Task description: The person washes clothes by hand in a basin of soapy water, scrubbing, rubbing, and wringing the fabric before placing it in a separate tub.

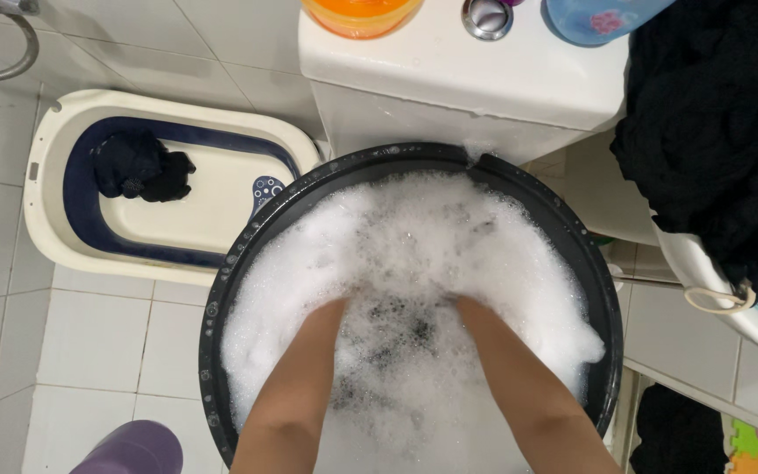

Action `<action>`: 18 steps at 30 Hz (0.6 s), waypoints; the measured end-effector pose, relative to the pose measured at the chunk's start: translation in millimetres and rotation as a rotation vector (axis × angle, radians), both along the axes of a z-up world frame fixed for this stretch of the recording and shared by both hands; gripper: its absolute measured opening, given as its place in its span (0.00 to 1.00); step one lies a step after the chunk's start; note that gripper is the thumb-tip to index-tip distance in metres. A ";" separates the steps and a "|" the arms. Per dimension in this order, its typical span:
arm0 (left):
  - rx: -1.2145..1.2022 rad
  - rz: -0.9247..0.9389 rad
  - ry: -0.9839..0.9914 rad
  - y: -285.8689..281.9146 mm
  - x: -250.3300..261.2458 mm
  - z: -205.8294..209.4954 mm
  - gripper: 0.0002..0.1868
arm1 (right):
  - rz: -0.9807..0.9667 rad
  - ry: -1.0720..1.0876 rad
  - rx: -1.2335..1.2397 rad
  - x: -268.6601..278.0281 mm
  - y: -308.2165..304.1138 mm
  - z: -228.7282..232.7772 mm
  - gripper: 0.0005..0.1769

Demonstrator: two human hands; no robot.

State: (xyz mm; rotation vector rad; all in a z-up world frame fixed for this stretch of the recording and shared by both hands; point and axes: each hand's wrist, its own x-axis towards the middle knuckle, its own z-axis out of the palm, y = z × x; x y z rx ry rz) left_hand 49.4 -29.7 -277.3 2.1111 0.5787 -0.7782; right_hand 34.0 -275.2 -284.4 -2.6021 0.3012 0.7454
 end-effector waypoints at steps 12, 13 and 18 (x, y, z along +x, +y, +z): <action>0.199 -0.149 -0.173 -0.2 -111.3 -7.1 0.41 | -0.013 0.080 -0.279 -74.1 -2.9 128.3 0.20; 0.205 -0.197 -0.237 -17.1 -118.8 8.3 0.41 | 0.062 0.096 -0.297 -79.8 12.2 136.0 0.20; 0.220 -0.376 -0.252 -57.1 -110.6 54.1 0.40 | 0.425 0.130 -0.213 -84.2 73.6 121.8 0.26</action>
